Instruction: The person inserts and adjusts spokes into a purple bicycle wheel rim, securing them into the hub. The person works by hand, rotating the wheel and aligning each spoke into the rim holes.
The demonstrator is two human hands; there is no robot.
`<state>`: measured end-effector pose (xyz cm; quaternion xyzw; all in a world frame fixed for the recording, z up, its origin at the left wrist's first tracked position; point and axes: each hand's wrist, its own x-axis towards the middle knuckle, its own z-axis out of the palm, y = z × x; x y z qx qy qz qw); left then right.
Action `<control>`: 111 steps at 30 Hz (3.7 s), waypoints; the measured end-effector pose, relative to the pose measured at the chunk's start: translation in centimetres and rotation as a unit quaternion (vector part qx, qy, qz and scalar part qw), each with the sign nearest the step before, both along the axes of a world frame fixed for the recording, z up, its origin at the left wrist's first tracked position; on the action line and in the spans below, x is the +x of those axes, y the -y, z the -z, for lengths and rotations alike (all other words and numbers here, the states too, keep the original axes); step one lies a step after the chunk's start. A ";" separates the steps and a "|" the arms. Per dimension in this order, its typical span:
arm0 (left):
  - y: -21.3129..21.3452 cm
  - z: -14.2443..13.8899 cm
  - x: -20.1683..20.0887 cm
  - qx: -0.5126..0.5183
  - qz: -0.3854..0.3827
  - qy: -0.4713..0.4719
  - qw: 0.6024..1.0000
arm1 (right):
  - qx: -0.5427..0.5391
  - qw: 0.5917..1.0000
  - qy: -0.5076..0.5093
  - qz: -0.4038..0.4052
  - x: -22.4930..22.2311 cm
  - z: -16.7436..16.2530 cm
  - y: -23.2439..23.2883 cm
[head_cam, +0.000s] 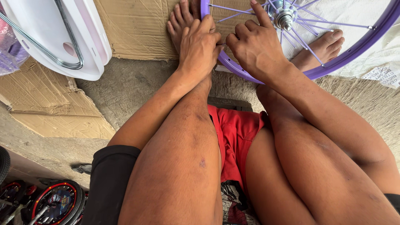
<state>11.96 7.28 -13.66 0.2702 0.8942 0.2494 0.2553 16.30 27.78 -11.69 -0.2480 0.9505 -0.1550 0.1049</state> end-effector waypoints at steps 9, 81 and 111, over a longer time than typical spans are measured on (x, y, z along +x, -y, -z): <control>0.6 0.1 0.1 0.016 0.035 -0.066 0.997 | 0.008 1.000 0.000 -0.007 -0.2 0.1 0.2; 1.2 -0.2 0.0 0.050 0.014 -0.041 0.998 | -0.001 1.000 0.005 -0.002 0.1 0.6 0.4; 2.2 -0.7 -0.9 0.050 0.051 -0.018 0.997 | -0.016 1.000 0.001 0.003 0.0 0.2 0.7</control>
